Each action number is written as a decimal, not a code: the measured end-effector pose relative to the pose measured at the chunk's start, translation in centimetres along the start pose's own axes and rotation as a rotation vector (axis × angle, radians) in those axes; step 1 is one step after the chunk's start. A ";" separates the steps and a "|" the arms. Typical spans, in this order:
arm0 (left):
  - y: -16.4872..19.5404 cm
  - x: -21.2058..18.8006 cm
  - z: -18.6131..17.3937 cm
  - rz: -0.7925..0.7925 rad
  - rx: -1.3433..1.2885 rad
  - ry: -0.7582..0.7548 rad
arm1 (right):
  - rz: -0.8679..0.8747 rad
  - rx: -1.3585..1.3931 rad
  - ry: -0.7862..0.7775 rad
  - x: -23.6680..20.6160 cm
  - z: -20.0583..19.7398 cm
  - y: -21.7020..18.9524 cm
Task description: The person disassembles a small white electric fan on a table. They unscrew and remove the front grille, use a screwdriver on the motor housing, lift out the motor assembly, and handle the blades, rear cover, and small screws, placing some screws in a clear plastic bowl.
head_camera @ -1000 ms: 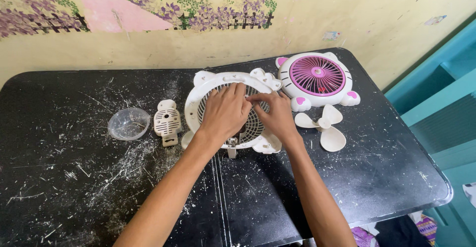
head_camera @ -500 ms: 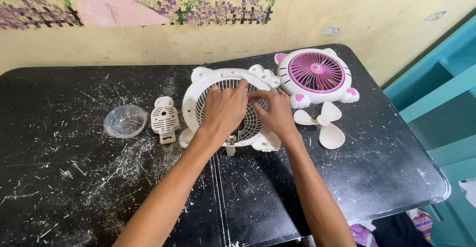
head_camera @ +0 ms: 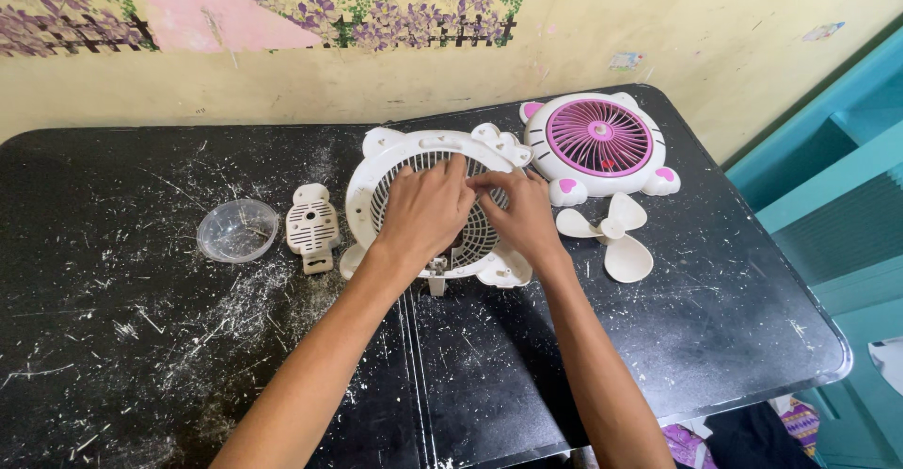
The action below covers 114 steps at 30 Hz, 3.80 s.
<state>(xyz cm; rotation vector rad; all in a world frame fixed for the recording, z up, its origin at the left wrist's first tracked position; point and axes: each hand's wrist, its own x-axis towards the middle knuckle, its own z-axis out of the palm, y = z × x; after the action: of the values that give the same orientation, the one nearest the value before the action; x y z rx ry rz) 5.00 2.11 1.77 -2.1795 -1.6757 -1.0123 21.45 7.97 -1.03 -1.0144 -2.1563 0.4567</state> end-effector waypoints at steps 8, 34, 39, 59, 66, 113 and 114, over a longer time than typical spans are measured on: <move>0.4 0.0 -0.5 -0.016 -0.014 0.013 | -0.019 0.006 0.024 0.0 -0.1 -0.2; -0.4 0.2 -1.3 -0.167 0.082 -0.324 | -0.023 -0.012 0.011 0.0 -0.3 -0.4; -0.4 -0.2 -0.2 0.087 0.122 0.090 | -0.024 -0.012 0.000 0.1 -0.2 -0.4; 1.1 1.5 0.2 -0.063 0.263 -0.231 | -0.135 -0.090 0.049 -0.1 -0.1 -0.2; 0.7 0.6 0.3 -0.104 0.147 -0.163 | -0.098 0.005 0.001 0.3 -0.6 -0.9; 1.0 0.0 -0.3 -0.219 0.135 -0.240 | -0.102 0.084 0.108 -0.4 -0.4 -0.9; 1.0 0.0 -0.2 -0.270 0.152 -0.325 | -0.107 0.083 0.111 -0.4 -0.4 -0.9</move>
<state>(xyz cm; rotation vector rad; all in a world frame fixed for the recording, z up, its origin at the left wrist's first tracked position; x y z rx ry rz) 5.78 1.65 2.17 -2.1463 -2.1589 -0.5806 21.41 7.15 -0.45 -0.8538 -2.0640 0.4252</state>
